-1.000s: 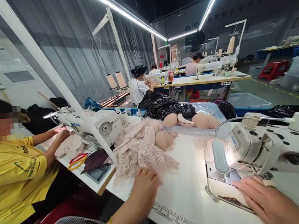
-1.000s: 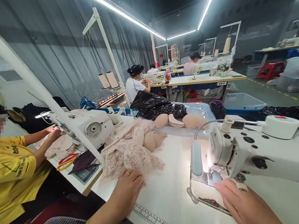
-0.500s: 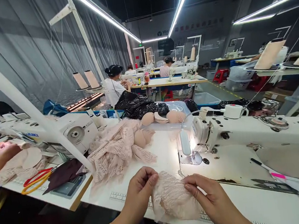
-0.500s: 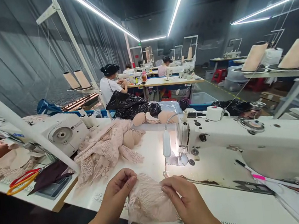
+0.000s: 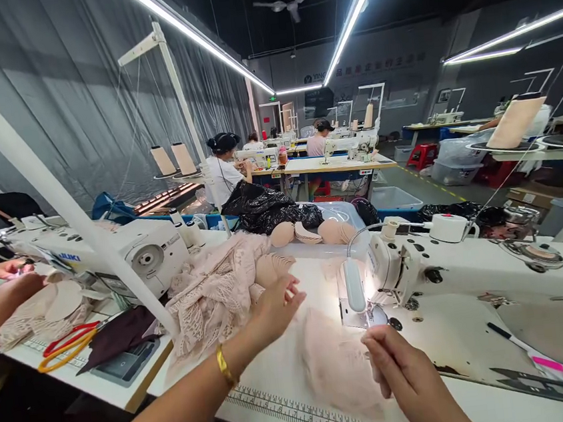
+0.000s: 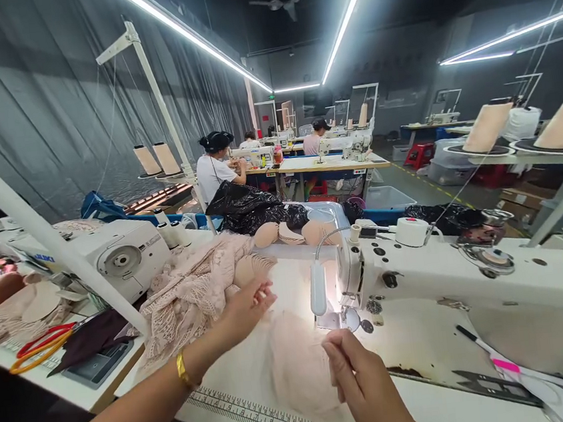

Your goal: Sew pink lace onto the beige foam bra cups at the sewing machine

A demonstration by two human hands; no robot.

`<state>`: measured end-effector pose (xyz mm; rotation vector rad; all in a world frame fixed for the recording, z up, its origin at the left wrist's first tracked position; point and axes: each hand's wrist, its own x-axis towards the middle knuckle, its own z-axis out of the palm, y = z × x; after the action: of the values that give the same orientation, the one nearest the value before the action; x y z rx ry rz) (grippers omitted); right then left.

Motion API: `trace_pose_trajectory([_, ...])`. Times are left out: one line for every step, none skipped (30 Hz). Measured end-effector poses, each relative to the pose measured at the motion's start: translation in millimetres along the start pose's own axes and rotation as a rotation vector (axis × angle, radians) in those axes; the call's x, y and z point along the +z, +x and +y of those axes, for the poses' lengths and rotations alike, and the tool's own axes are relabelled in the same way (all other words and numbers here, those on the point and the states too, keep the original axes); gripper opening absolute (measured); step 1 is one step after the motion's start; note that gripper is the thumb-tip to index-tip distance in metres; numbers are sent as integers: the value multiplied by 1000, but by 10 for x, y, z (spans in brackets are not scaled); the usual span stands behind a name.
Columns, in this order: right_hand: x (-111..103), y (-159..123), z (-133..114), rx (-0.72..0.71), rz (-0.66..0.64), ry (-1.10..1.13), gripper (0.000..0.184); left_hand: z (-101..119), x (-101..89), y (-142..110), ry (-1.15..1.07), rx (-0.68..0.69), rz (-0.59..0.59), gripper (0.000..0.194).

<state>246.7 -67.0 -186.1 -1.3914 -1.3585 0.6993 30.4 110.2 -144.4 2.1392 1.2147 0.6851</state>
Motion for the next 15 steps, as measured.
trace_pose_trajectory([-5,74,59,97,-23,27,45,16,-32,229,64,26,15,34])
trace_pose_trajectory([-12,148,117,161,-34,41,47,36,-44,465,132,52,30,36])
trace_pose_trajectory([-19,215,171,198,-37,45,48,58,-36,701,200,75,47,39])
trace_pose_trajectory([-26,270,221,216,-35,42,49,79,-11,929,266,97,62,46])
trace_pose_trajectory([-30,310,262,221,-35,34,49,97,27,1144,333,112,77,50])
trace_pose_trajectory([-33,335,295,220,-39,25,49,112,74,1340,396,122,91,51])
trace_pose_trajectory([-35,348,320,217,-50,13,49,123,122,1514,452,134,101,49])
trace_pose_trajectory([-36,352,335,215,-66,1,49,128,165,1666,501,152,103,45])
trace_pose_trajectory([-38,352,344,214,-83,-9,50,129,198,1795,542,177,94,40])
trace_pose_trajectory([-42,351,346,213,-98,-16,51,126,217,1900,573,209,73,36])
trace_pose_trajectory([-47,351,345,212,-108,-23,52,117,221,1983,595,247,40,34])
trace_pose_trajectory([-54,353,340,214,-116,-31,54,104,209,2040,610,285,0,33])
trace_pose_trajectory([-62,357,334,215,-122,-37,55,85,181,2070,617,322,-41,31])
trace_pose_trajectory([-68,362,328,217,-128,-40,56,60,141,2071,619,355,-81,31])
trace_pose_trajectory([-73,366,323,218,-132,-38,56,30,90,2039,617,385,-117,30])
